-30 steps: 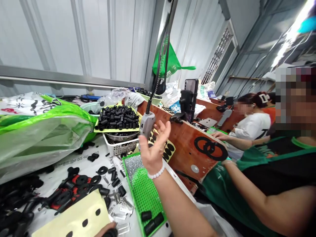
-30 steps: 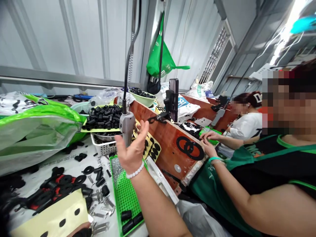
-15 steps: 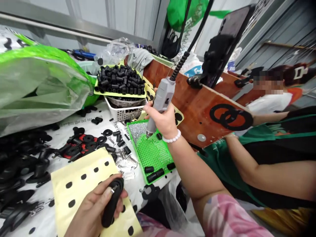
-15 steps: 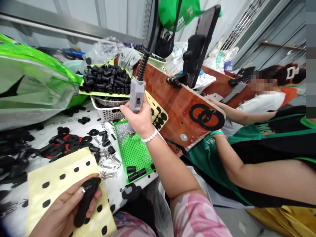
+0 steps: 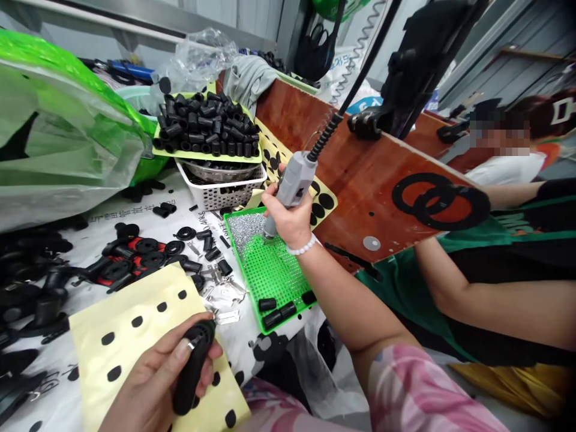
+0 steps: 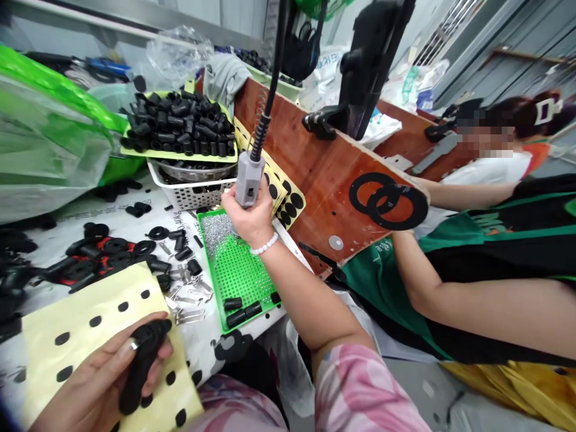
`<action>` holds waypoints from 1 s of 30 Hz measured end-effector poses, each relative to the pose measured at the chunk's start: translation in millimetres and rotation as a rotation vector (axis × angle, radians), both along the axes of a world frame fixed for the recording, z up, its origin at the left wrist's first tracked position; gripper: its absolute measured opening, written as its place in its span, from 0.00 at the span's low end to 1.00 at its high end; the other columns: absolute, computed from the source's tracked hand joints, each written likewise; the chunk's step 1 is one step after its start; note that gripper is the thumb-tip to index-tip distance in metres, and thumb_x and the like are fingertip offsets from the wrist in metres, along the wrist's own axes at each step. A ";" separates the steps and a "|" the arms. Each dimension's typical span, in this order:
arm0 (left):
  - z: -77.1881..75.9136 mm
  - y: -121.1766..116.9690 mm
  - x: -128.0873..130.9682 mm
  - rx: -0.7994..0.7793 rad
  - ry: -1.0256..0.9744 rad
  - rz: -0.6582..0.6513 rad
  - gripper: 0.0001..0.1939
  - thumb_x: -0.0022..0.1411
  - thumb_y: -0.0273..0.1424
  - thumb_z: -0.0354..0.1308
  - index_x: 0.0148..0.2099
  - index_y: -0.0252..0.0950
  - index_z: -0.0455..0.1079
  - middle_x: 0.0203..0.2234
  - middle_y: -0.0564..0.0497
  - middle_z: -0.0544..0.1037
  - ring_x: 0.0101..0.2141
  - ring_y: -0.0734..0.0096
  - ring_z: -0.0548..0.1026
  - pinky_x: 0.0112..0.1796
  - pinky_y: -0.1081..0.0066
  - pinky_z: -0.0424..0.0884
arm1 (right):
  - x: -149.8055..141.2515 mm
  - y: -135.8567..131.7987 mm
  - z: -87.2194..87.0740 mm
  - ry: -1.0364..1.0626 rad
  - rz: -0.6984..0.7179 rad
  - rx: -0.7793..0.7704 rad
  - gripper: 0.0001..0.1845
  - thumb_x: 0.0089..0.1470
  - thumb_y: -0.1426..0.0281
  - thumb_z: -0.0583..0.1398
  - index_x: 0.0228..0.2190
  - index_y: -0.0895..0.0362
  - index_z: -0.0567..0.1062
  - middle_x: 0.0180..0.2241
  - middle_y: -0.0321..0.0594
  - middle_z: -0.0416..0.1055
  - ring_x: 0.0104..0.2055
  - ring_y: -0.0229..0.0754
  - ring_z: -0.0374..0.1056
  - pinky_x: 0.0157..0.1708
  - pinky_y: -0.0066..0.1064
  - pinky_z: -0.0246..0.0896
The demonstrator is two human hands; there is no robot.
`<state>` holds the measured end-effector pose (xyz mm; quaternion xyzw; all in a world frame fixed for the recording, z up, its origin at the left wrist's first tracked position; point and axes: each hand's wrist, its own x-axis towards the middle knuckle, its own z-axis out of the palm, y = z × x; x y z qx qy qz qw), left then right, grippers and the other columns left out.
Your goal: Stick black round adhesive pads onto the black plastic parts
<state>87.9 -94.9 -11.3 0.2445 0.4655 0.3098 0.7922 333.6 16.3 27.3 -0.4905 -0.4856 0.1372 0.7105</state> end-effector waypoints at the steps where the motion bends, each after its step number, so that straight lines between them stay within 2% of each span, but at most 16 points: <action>1: -0.3 0.1 -0.1 -0.004 0.001 0.003 0.23 0.46 0.39 0.69 0.44 0.36 0.75 0.25 0.47 0.78 0.21 0.72 0.69 0.24 0.73 0.64 | 0.7 -0.5 -0.2 -0.013 -0.002 -0.007 0.13 0.41 0.68 0.62 0.31 0.53 0.65 0.26 0.33 0.67 0.25 0.37 0.66 0.28 0.34 0.69; 6: -1.1 -0.2 0.0 -0.027 0.007 0.006 0.23 0.45 0.39 0.69 0.45 0.38 0.74 0.25 0.47 0.79 0.21 0.71 0.71 0.24 0.74 0.65 | 5.7 -2.0 -2.5 -0.087 -0.030 -0.051 0.12 0.44 0.68 0.60 0.33 0.52 0.65 0.27 0.34 0.66 0.27 0.36 0.67 0.27 0.33 0.69; 15: 1.8 0.4 0.2 -0.034 0.000 0.005 0.18 0.48 0.37 0.67 0.43 0.39 0.77 0.25 0.48 0.79 0.21 0.72 0.70 0.24 0.74 0.65 | 3.9 -3.0 -5.2 -0.036 -0.025 -0.025 0.13 0.43 0.70 0.61 0.34 0.53 0.68 0.26 0.33 0.67 0.25 0.37 0.67 0.32 0.35 0.72; 22: 2.4 0.0 0.5 -0.033 0.020 0.008 0.23 0.47 0.39 0.68 0.46 0.37 0.74 0.26 0.47 0.78 0.21 0.72 0.70 0.24 0.74 0.65 | 2.1 -2.9 -7.4 -0.024 -0.033 -0.017 0.12 0.43 0.71 0.62 0.33 0.53 0.68 0.25 0.32 0.67 0.24 0.35 0.65 0.28 0.32 0.70; 26: 1.1 1.6 0.1 -0.013 0.033 -0.005 0.25 0.49 0.40 0.67 0.49 0.36 0.72 0.27 0.47 0.78 0.22 0.72 0.70 0.24 0.73 0.66 | 3.4 -2.0 -8.4 -0.011 -0.032 -0.004 0.14 0.42 0.71 0.62 0.35 0.54 0.68 0.25 0.32 0.67 0.23 0.35 0.65 0.25 0.30 0.69; 30: -3.3 3.7 -1.2 -0.001 0.003 -0.047 0.27 0.51 0.41 0.66 0.51 0.35 0.69 0.29 0.46 0.79 0.23 0.71 0.71 0.24 0.73 0.67 | 5.9 -3.3 0.8 -0.010 -0.028 0.062 0.17 0.41 0.71 0.63 0.37 0.53 0.69 0.26 0.32 0.67 0.22 0.34 0.64 0.21 0.29 0.66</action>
